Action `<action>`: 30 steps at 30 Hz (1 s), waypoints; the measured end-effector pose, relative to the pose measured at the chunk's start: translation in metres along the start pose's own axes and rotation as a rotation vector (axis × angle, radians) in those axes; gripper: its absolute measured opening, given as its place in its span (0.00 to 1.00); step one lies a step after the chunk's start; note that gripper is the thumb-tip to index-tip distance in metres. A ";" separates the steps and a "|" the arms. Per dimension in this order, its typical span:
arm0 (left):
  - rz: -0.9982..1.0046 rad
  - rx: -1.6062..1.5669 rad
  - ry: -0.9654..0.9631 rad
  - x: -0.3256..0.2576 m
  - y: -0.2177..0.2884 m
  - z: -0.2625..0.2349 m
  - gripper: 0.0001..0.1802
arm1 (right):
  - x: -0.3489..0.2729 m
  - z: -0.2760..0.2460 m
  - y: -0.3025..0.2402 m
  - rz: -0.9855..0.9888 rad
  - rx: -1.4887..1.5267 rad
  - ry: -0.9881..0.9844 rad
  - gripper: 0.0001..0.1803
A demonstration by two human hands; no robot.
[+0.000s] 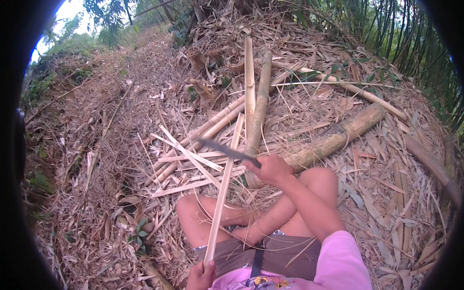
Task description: The person scrapes a thin strip of bamboo with a machete and peels fibers from it while sitting on the ground.
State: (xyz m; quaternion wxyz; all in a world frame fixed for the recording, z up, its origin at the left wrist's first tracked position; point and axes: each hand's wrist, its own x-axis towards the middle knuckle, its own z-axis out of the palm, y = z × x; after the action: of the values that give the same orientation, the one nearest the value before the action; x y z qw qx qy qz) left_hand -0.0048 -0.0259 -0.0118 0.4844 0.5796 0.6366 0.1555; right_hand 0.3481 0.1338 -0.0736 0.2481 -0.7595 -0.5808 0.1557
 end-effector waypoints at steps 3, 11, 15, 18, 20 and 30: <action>-0.095 0.074 -0.050 -0.007 -0.011 -0.015 0.19 | 0.020 0.004 0.029 0.132 0.108 -0.028 0.40; -0.112 0.118 -0.053 -0.012 -0.006 -0.008 0.18 | 0.025 0.010 0.037 0.069 0.105 0.008 0.40; -0.139 0.017 -0.030 -0.020 -0.005 -0.017 0.17 | 0.026 -0.008 0.031 0.162 0.221 -0.133 0.41; -0.118 0.097 0.025 -0.022 -0.009 -0.022 0.17 | 0.039 -0.008 0.053 0.117 0.159 -0.067 0.41; -0.153 0.171 0.017 -0.021 -0.012 -0.024 0.17 | 0.032 -0.002 0.038 0.122 0.159 -0.087 0.42; -0.201 0.077 0.066 -0.027 -0.059 -0.043 0.20 | 0.069 0.041 0.097 0.445 0.365 0.329 0.44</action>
State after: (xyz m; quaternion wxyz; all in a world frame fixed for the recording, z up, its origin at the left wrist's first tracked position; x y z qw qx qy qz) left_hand -0.0775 -0.0508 -0.0246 0.4537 0.5255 0.7127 0.1006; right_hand 0.4236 0.1880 -0.1580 0.4305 -0.8258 -0.3152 0.1827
